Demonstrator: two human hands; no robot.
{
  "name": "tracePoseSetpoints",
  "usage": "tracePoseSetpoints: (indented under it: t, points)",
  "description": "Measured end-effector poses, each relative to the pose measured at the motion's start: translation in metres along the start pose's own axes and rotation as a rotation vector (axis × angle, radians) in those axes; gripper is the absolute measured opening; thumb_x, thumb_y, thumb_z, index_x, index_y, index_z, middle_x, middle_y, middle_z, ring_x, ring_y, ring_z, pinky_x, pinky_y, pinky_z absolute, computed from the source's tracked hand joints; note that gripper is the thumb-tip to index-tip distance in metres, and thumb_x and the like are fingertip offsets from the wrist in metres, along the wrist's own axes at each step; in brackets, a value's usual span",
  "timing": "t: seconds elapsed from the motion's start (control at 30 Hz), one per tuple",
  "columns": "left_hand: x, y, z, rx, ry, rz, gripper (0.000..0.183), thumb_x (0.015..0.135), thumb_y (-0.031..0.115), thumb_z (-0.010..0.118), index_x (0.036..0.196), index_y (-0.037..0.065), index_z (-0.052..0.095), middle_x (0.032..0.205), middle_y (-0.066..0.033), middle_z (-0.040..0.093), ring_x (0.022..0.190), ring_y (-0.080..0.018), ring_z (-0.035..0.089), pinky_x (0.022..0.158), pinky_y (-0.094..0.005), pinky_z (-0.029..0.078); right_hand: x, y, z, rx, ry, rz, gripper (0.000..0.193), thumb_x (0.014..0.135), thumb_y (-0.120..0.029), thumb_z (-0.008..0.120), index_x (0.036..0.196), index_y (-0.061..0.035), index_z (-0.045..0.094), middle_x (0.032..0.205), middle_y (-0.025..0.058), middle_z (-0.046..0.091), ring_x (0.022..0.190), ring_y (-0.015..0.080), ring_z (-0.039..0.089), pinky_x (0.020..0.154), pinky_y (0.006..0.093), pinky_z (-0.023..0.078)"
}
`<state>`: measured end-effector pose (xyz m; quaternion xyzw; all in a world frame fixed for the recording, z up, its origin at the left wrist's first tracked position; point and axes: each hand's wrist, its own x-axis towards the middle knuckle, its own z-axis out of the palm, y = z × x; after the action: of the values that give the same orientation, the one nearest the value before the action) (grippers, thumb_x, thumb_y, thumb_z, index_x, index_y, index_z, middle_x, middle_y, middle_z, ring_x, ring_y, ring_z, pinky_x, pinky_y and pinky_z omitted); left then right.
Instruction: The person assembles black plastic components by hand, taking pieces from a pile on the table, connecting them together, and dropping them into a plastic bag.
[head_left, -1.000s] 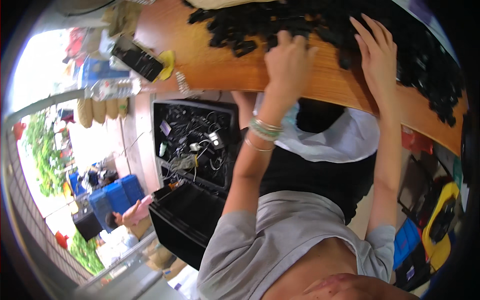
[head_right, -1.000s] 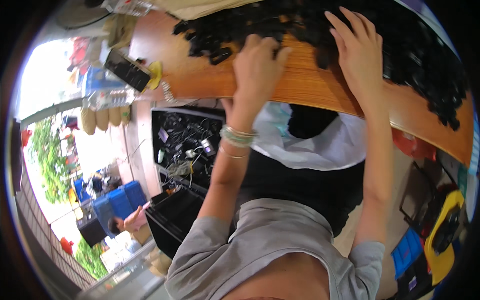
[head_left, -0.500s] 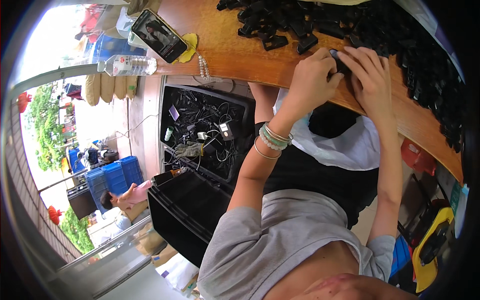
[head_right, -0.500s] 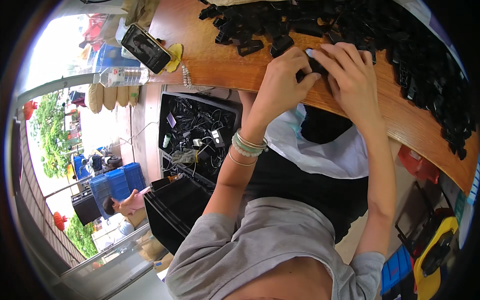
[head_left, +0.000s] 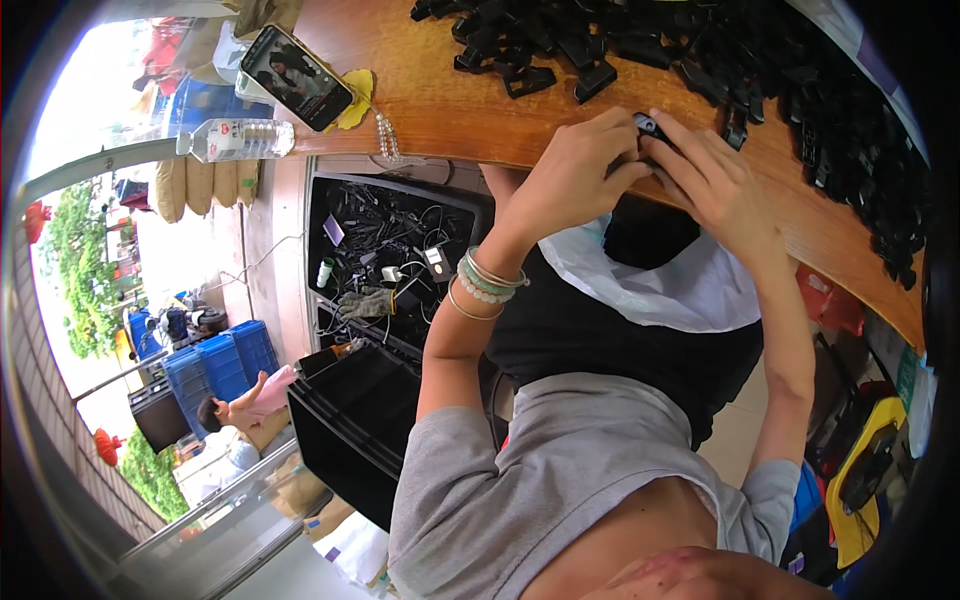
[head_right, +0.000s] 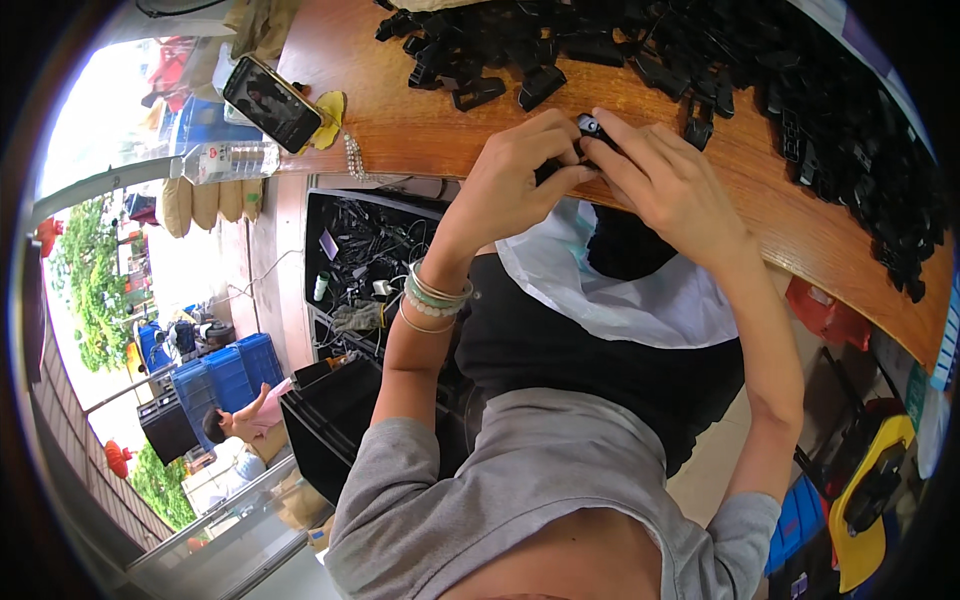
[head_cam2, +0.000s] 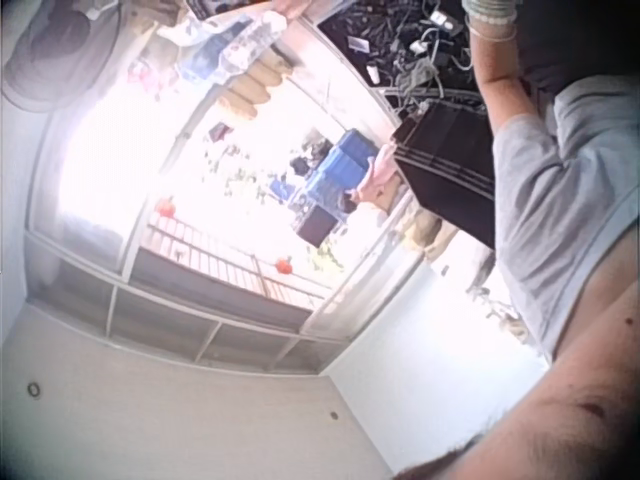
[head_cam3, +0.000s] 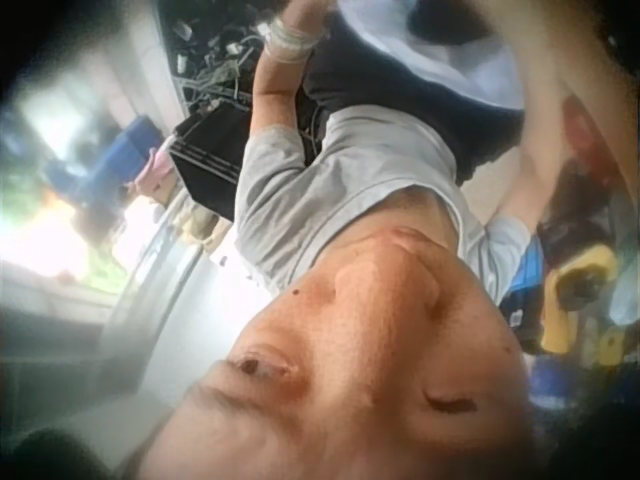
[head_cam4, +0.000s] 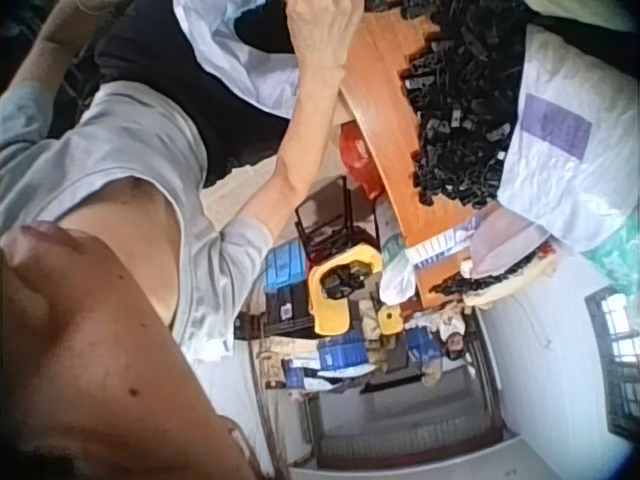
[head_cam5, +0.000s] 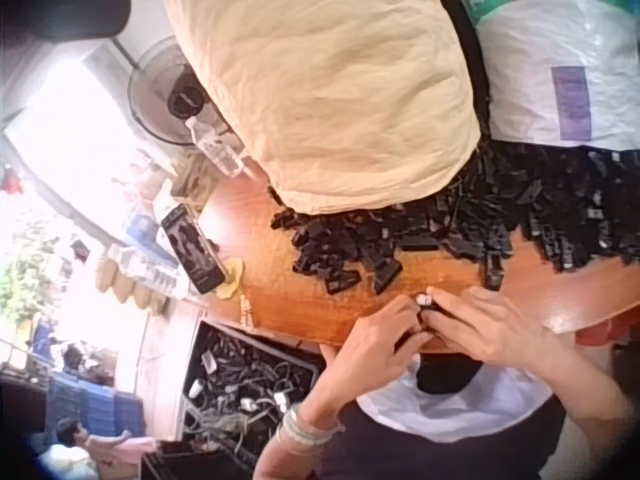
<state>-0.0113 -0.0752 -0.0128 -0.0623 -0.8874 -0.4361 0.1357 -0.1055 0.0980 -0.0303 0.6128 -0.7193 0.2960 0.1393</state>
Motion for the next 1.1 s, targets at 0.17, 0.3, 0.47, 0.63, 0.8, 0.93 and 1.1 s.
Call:
tracePoseSetpoints:
  t: [0.17,0.3,0.47,0.63,0.8,0.93,1.1]
  points:
    - [-0.006,-0.002,0.007,0.015,0.011,-0.015,0.014,0.073,0.001,0.067,0.071,-0.002,0.053,0.079,-0.0110,0.054,0.061,-0.0289,0.051,0.057,-0.0346,0.043,0.012,-0.001,-0.008,-0.034,-0.056,-0.062,0.036,0.072,-0.004,0.063,0.107,0.0013,0.059,0.123,0.0113,0.053,0.087,0.0249,0.058,0.076,0.0350,0.048]
    - [-0.004,0.000,0.011,0.041,0.096,-0.004,0.013,0.073,0.001,0.067,0.072,-0.002,0.054,0.076,-0.0119,0.053,0.060,-0.0287,0.050,0.055,-0.0339,0.041,0.011,0.004,-0.010,-0.061,-0.124,-0.079,0.035,0.072,-0.005,0.060,0.107,0.0018,0.058,0.123,0.0120,0.054,0.088,0.0250,0.059,0.077,0.0353,0.049]
    - [-0.014,-0.006,-0.022,-0.244,-0.058,-0.351,0.011,0.078,0.005,0.068,0.076,-0.004,0.061,0.079,-0.0082,0.063,0.068,-0.0127,0.057,0.058,-0.0260,0.044,-0.014,0.025,-0.015,-0.061,-0.013,-0.017,0.038,0.071,-0.001,0.063,0.109,0.0007,0.058,0.119,0.0112,0.057,0.092,0.0253,0.060,0.080,0.0364,0.049]
    - [-0.012,-0.019,0.003,0.108,0.182,-0.140,0.019,0.073,0.010,0.073,0.071,-0.005,0.061,0.080,-0.0108,0.060,0.066,-0.0177,0.058,0.059,-0.0278,0.047,0.005,0.022,-0.010,-0.118,-0.008,0.084,0.035,0.076,-0.003,0.067,0.110,-0.0025,0.058,0.116,0.0083,0.060,0.101,0.0256,0.058,0.083,0.0332,0.046]
    - [-0.006,-0.004,0.012,0.489,0.195,-0.179,0.028,0.076,0.021,0.070,0.065,-0.003,0.061,0.079,-0.0130,0.057,0.058,-0.0316,0.057,0.054,-0.0376,0.046,0.001,0.041,-0.016,-0.402,0.125,0.260,0.031,0.083,-0.016,0.064,0.113,-0.0119,0.060,0.119,0.0032,0.059,0.111,0.0236,0.053,0.090,0.0365,0.040]
    - [0.009,0.008,0.014,0.548,0.085,-0.192,0.028,0.078,0.021,0.068,0.064,-0.002,0.062,0.079,-0.0138,0.057,0.057,-0.0317,0.057,0.053,-0.0397,0.045,-0.051,0.099,-0.061,-0.802,0.239,0.503,0.033,0.093,-0.033,0.051,0.124,-0.0223,0.056,0.124,0.0006,0.056,0.117,0.0221,0.049,0.095,0.0413,0.037]
    - [0.013,0.008,0.015,0.635,0.000,-0.156,0.026,0.079,0.018,0.065,0.063,-0.002,0.061,0.078,-0.0146,0.058,0.059,-0.0332,0.057,0.054,-0.0403,0.046,-0.041,0.103,-0.044,-0.736,0.048,0.743,0.045,0.093,-0.052,0.041,0.133,-0.0328,0.046,0.130,0.0062,0.051,0.121,0.0271,0.046,0.095,0.0550,0.033]
